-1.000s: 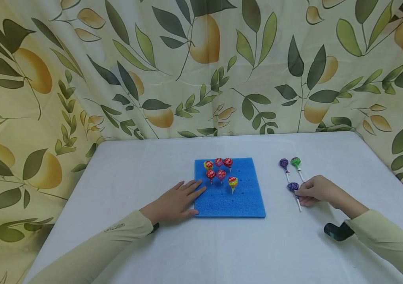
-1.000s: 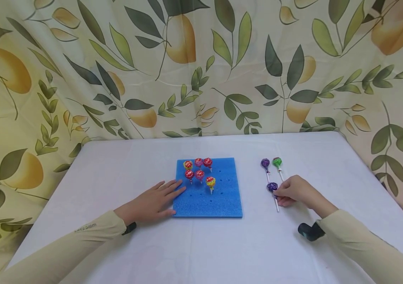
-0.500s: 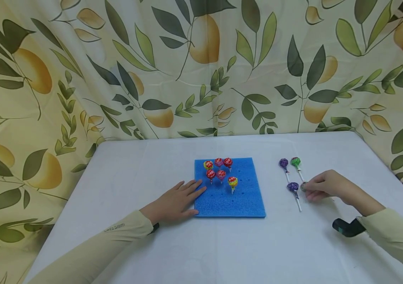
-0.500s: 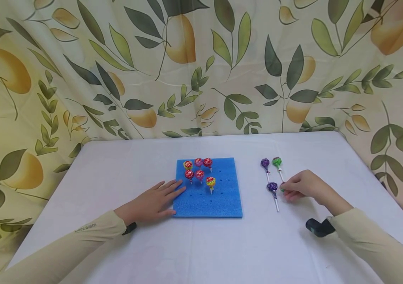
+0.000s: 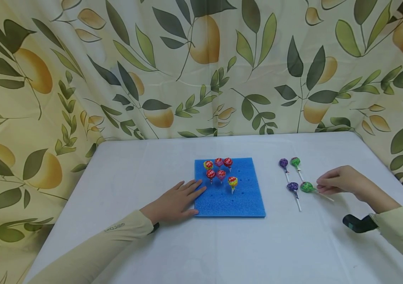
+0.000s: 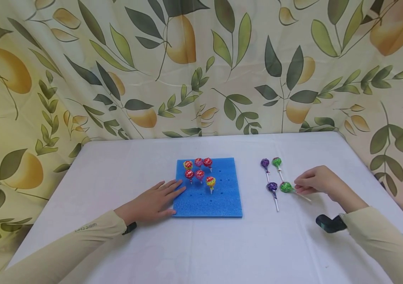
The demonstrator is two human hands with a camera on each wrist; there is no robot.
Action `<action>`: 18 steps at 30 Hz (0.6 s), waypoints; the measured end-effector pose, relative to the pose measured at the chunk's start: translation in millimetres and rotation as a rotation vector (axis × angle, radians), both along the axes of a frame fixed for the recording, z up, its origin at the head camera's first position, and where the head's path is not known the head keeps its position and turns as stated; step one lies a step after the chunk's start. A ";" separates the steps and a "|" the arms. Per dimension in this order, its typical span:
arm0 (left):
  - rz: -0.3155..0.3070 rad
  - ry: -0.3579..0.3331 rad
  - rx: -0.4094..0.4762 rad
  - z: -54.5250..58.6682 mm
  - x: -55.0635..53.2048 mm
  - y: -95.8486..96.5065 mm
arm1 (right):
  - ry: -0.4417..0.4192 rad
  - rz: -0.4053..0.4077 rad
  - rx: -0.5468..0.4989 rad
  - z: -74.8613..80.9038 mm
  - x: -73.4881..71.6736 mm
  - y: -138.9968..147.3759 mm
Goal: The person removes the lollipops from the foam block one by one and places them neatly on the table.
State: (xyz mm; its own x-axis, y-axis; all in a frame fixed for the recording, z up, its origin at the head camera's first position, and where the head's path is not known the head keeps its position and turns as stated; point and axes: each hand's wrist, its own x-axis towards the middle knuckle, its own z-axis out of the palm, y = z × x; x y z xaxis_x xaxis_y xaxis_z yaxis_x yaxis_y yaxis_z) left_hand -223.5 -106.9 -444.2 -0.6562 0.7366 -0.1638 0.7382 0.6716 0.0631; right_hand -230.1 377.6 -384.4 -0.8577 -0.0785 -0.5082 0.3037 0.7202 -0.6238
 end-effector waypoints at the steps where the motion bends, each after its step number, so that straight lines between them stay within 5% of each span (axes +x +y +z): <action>1: 0.000 -0.001 0.000 -0.2 0.0 0.1 | -0.003 -0.003 0.003 -0.3 -0.2 2.1; 8: -0.002 0.012 -0.016 -1.3 -1.5 0.6 | -0.017 -0.038 0.032 -5.2 1.7 11.3; 18: -0.003 0.003 -0.020 0.7 -0.5 0.6 | -0.018 0.019 0.073 -21.6 6.9 10.8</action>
State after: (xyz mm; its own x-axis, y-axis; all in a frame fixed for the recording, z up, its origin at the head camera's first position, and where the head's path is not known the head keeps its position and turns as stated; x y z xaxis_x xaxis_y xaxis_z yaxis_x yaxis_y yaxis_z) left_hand -223.9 -106.3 -443.5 -0.6547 0.7351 -0.1762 0.7403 0.6706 0.0472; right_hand -223.2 388.4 -405.9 -0.8468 -0.0569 -0.5288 0.3003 0.7694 -0.5637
